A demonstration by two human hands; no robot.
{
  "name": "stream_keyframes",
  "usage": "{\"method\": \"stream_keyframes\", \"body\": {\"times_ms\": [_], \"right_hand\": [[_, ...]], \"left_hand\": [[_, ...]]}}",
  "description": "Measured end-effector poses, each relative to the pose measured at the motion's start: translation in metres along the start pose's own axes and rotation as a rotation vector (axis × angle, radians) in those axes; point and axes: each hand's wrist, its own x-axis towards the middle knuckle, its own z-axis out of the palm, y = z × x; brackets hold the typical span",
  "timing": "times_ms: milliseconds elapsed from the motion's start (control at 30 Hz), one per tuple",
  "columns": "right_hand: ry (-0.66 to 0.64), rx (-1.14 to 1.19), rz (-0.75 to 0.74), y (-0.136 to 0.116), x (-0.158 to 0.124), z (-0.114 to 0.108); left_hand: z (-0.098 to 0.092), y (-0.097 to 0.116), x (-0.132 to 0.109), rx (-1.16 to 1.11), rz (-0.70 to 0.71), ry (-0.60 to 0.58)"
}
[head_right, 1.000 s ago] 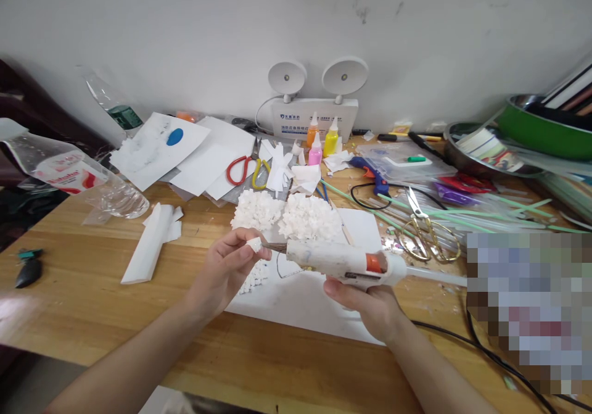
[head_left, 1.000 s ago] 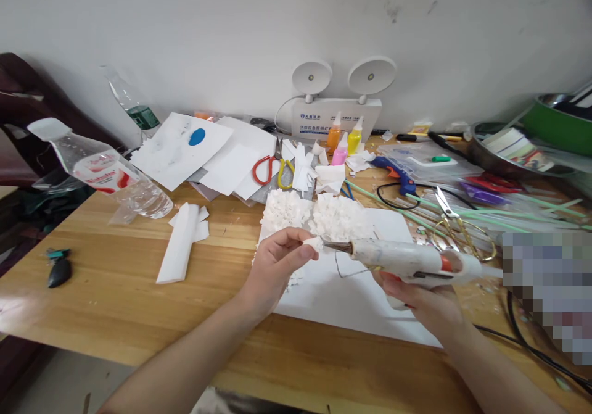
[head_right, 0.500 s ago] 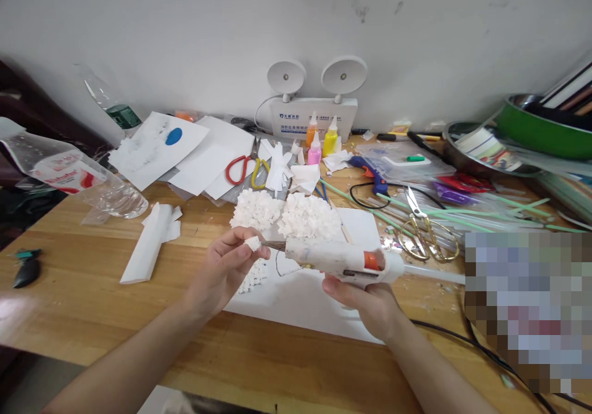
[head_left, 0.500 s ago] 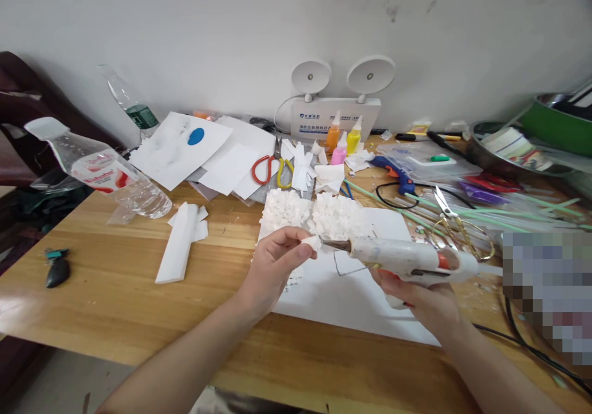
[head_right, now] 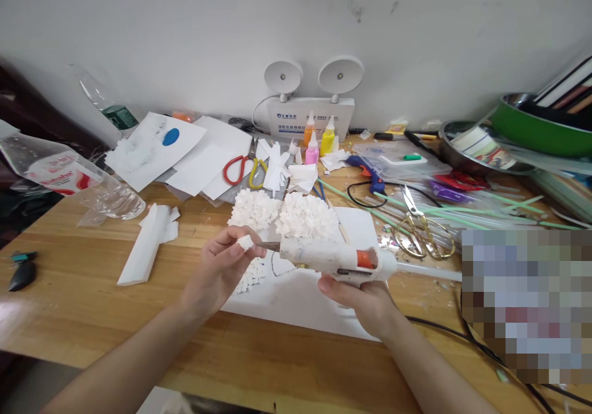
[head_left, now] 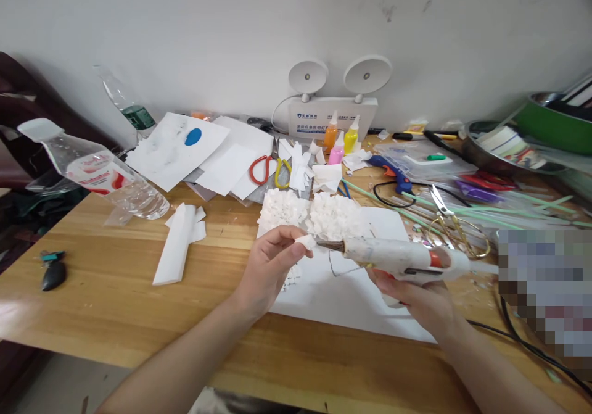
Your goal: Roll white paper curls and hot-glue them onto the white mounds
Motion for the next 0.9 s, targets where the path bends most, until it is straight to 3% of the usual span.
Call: {"method": "stream_keyframes", "body": {"times_ms": [100, 233, 467, 700, 900], "right_hand": [[-0.021, 0.081, 0.032, -0.005, 0.003, -0.002], [-0.068, 0.100, -0.069, -0.012, 0.009, -0.004], [-0.023, 0.056, -0.132, -0.012, 0.015, -0.005], [0.062, 0.081, -0.228, -0.008, 0.023, -0.010], [0.130, 0.106, -0.275, -0.006, 0.027, -0.013]], "left_hand": [[-0.001, 0.002, 0.001, -0.002, 0.067, -0.018], [-0.003, 0.002, 0.003, 0.016, 0.150, 0.008], [-0.014, 0.004, 0.010, 0.212, 0.299, 0.056], [-0.023, 0.033, 0.006, 0.831, 0.506, 0.058], [-0.047, 0.049, -0.003, 1.484, 0.637, -0.256]]}}
